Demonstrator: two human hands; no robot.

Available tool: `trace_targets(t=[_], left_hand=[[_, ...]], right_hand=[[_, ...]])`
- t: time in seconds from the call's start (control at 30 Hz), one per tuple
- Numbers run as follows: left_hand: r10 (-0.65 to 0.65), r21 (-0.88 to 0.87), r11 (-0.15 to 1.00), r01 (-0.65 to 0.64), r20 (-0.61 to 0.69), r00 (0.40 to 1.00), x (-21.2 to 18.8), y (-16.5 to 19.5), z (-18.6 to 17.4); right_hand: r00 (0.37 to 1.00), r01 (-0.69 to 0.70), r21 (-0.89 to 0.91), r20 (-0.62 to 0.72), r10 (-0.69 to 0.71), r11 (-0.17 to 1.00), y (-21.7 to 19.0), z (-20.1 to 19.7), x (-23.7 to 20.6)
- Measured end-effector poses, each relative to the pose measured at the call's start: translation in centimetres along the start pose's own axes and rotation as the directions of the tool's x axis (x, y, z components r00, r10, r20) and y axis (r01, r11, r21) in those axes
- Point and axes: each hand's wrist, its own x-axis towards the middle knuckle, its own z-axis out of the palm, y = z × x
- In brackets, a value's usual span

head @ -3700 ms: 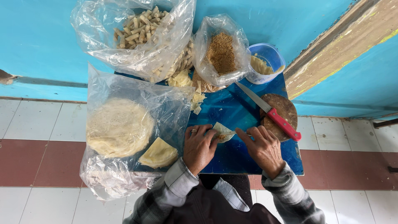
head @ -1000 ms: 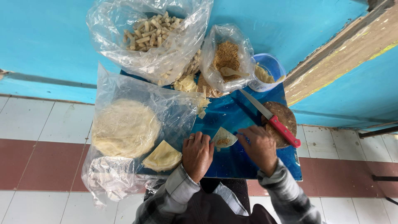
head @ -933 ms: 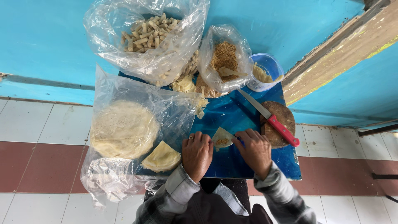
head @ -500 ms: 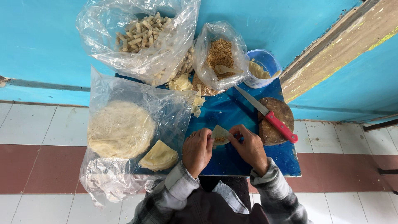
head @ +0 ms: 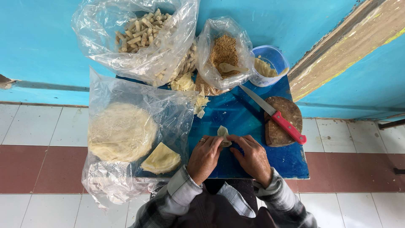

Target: The person folds triangular pastry wrappers with a small filling by hand, pressing the edges together to seal each one, and stacks the finished folded pastries on the blue work table. They occasionally reach into a bag of brown sugar and reposition wrappers while working.

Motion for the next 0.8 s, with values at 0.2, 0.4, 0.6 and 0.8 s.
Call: trace_targets(t=[0.2, 0.4, 0.6, 0.8], left_hand=[[0.018, 0.065, 0.998, -0.022, 0.068, 0.998, 0.5, -0.8, 0.3], [-0.066, -0.005, 0.998, 0.066, 0.020, 0.998, 1.5, -0.8, 0.6], [-0.219, -0.021, 0.976, 0.218, -0.032, 0.975, 2.4, -1.2, 0.7], [-0.266, 0.039, 0.963, 0.265, 0.012, 0.964, 3.5, -2.2, 1.4]], right_hand=[[0.983, 0.184, -0.026, -0.010, -0.184, 0.983, 1.0, 0.0, 1.2], [0.983, 0.185, -0.020, 0.007, -0.184, 0.983, 2.0, 1.0, 1.8], [0.977, 0.063, 0.075, 0.198, -0.077, 0.995, 4.9, 2.0, 4.9], [0.941, -0.186, 0.216, 0.320, 0.111, 0.959, 5.1, 2.1, 6.5]])
